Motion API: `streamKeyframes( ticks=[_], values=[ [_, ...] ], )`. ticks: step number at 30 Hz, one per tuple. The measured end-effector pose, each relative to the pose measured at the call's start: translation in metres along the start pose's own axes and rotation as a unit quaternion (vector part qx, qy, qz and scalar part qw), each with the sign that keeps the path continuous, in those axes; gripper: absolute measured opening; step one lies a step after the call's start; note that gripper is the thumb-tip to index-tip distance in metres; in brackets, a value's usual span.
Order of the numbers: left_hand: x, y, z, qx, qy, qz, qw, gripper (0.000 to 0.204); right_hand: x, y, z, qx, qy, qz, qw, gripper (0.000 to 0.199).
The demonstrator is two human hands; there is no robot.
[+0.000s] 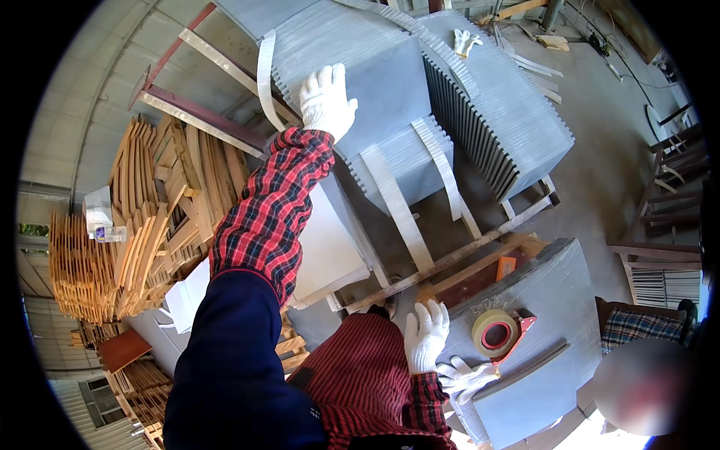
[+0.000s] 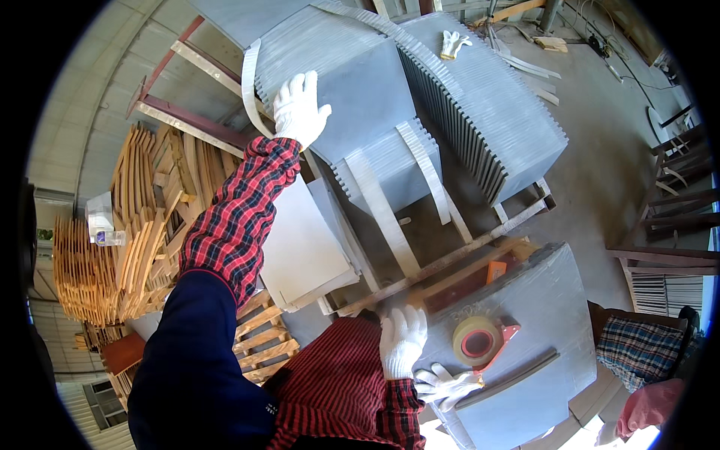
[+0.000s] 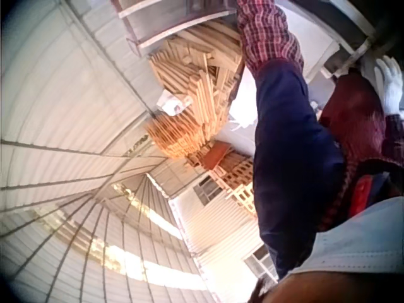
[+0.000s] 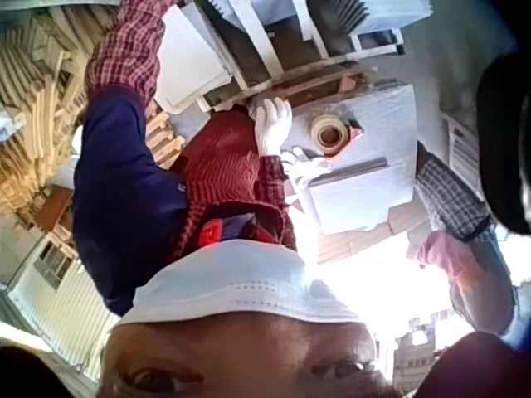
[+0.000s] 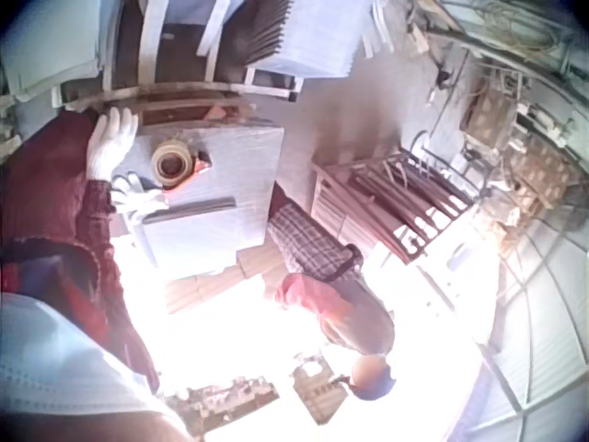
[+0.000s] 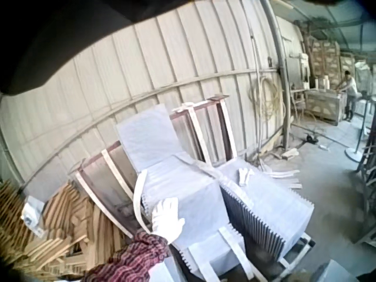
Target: The person wraps flat gray panels in plastic film and cardboard, then seals them with tape. They handle each panel one at a time, fold the wrapping material, and apply tape to secure the package.
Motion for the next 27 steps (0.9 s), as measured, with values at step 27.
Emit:
streamKeyframes(
  ticks=[27],
  values=[
    [0.030, -0.009, 0.010, 0.010, -0.067, -0.071, 0.995, 0.047, 0.050, -0.013, 0.031, 0.031, 0.028, -0.149, 0.988, 0.010]
  ],
)
Point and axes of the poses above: each hand's wrist, its own z-axis towards the middle knuckle, its own x-axis out of the palm, y = z × x, the point moved 8 cm from there along z, towards the middle knuckle, and after that the axes turned 12 degrees about x, right-handed, at the moved point
